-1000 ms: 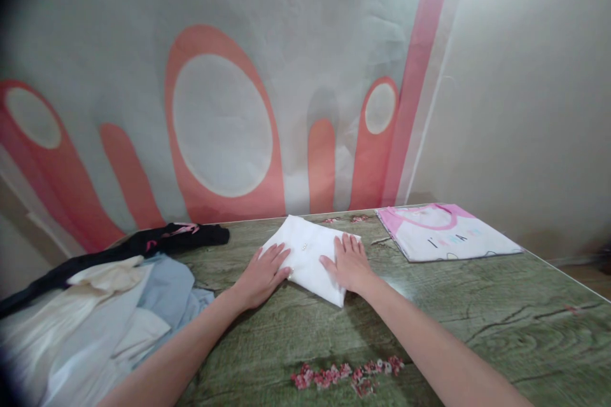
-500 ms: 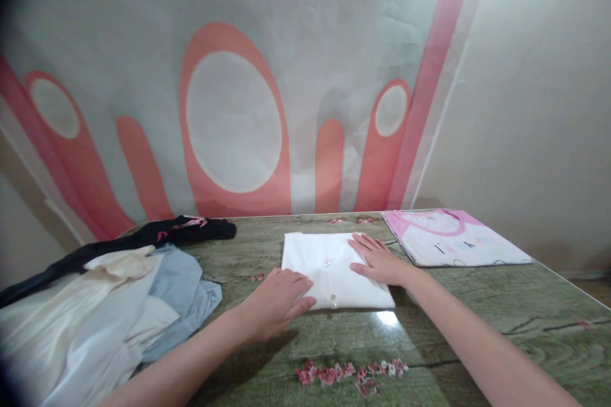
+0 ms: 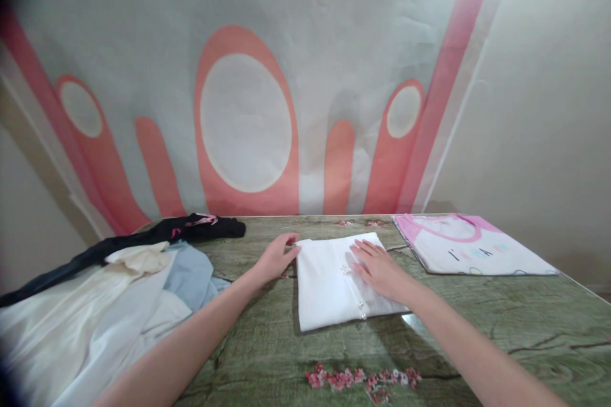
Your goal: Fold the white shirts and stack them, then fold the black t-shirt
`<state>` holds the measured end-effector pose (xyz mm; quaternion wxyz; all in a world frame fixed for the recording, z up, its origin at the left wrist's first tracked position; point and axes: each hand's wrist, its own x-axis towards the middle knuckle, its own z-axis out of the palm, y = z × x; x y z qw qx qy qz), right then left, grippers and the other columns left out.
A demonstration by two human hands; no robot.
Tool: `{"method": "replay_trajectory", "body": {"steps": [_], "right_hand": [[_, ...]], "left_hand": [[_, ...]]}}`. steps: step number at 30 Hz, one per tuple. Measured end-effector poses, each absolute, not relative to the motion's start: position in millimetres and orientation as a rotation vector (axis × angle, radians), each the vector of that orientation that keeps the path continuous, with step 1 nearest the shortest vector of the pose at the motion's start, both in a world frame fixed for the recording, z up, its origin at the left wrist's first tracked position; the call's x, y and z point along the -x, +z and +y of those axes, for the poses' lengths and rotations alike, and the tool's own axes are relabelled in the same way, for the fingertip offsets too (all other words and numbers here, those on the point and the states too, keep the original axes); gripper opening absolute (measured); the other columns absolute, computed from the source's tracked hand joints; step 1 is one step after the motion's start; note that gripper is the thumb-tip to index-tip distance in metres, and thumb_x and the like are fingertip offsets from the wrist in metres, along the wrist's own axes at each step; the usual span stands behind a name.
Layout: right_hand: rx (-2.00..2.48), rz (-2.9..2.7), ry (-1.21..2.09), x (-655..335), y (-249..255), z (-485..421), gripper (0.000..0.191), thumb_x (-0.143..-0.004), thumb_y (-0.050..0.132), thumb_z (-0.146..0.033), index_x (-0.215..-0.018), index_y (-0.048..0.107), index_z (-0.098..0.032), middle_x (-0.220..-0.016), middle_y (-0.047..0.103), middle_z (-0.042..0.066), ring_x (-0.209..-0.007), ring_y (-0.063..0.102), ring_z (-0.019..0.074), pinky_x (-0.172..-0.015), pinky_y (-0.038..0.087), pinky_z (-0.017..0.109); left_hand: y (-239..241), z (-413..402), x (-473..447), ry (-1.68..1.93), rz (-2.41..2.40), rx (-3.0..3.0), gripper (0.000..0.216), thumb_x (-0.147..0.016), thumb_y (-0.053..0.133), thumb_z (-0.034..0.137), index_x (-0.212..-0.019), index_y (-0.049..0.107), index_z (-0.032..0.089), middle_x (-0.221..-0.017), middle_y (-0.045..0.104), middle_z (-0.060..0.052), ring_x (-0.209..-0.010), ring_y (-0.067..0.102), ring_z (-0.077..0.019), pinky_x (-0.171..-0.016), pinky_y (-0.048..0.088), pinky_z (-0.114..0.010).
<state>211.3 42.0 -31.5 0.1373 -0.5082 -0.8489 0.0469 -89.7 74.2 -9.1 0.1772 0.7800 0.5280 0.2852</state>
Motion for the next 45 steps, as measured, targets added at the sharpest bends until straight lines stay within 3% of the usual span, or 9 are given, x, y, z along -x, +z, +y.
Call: {"method": "replay_trajectory", "body": {"steps": [7, 14, 18, 24, 35, 40, 45], "right_hand": [[1.464, -2.39, 0.154, -203.9, -41.8, 50.5, 0.048, -0.088, 0.038, -0.041, -0.128, 0.047, -0.016, -0.138, 0.039, 0.011, -0.129, 0.032, 0.0251, -0.104, 0.027, 0.046], [1.424, -2.146, 0.191, -219.8, -44.7, 72.0, 0.043, -0.083, 0.045, -0.035, -0.121, 0.052, -0.015, -0.125, 0.053, 0.012, -0.117, 0.047, 0.0236, -0.101, 0.033, 0.04], [1.597, -1.933, 0.216, -237.1, -46.9, 98.9, 0.046, -0.077, 0.052, -0.029, -0.12, 0.052, -0.013, -0.125, 0.053, 0.013, -0.117, 0.047, 0.0257, -0.102, 0.031, 0.04], [1.664, -1.886, 0.306, -247.6, -62.6, 114.1, 0.045, -0.078, 0.05, -0.03, -0.119, 0.052, -0.013, -0.116, 0.06, 0.012, -0.105, 0.056, 0.0248, -0.093, 0.04, 0.038], [1.669, -1.88, 0.35, -250.0, -64.7, 125.9, 0.042, -0.076, 0.055, -0.027, -0.115, 0.054, -0.012, -0.117, 0.059, 0.012, -0.105, 0.055, 0.0234, -0.092, 0.04, 0.035], [1.655, -1.906, 0.375, -249.3, -59.1, 139.7, 0.028, -0.072, 0.059, -0.025, -0.098, 0.064, -0.016, -0.1, 0.067, 0.008, -0.091, 0.061, 0.0218, -0.084, 0.043, 0.031], [1.711, -1.831, 0.329, -248.0, -55.0, 157.3, 0.025, -0.07, 0.06, -0.027, -0.093, 0.065, -0.017, -0.087, 0.069, 0.006, -0.076, 0.062, 0.0195, -0.071, 0.045, 0.028]], "left_hand": [[-18.1, 90.2, 82.3, 0.755, 1.541, -2.196, 0.028, -0.069, 0.064, 0.026, -0.095, 0.06, 0.014, -0.088, 0.062, -0.004, -0.079, 0.057, -0.016, -0.073, 0.045, -0.027], [-26.0, 88.4, 79.1, 0.778, 1.547, -2.241, 0.025, -0.067, 0.063, 0.023, -0.092, 0.063, 0.015, -0.079, 0.061, -0.002, -0.073, 0.055, -0.0153, -0.067, 0.042, -0.025], [-27.3, 89.9, 78.9, 0.805, 1.553, -2.272, 0.016, -0.068, 0.062, 0.023, -0.082, 0.064, 0.014, -0.08, 0.06, -0.004, -0.077, 0.055, -0.0168, -0.071, 0.042, -0.026], [-30.4, 92.2, 77.9, 0.869, 1.526, -2.329, 0.014, -0.072, 0.059, 0.02, -0.085, 0.06, 0.014, -0.092, 0.059, -0.006, -0.091, 0.053, -0.0186, -0.083, 0.04, -0.029], [-35.4, 109.0, 81.2, 0.766, 1.557, -2.39, 0.019, -0.077, 0.055, 0.028, -0.088, 0.065, 0.016, -0.091, 0.063, -0.007, -0.088, 0.057, -0.0198, -0.082, 0.041, -0.03], [-33.6, 141.1, 82.1, 0.69, 1.6, -2.406, 0.019, -0.075, 0.058, 0.028, -0.087, 0.067, 0.016, -0.089, 0.065, -0.006, -0.087, 0.058, -0.0199, -0.08, 0.042, -0.028], [-34.7, 177.2, 77.7, 0.69, 1.7, -2.372, 0.02, -0.074, 0.06, 0.028, -0.088, 0.068, 0.016, -0.094, 0.064, -0.007, -0.093, 0.056, -0.0206, -0.085, 0.04, -0.029]]}}
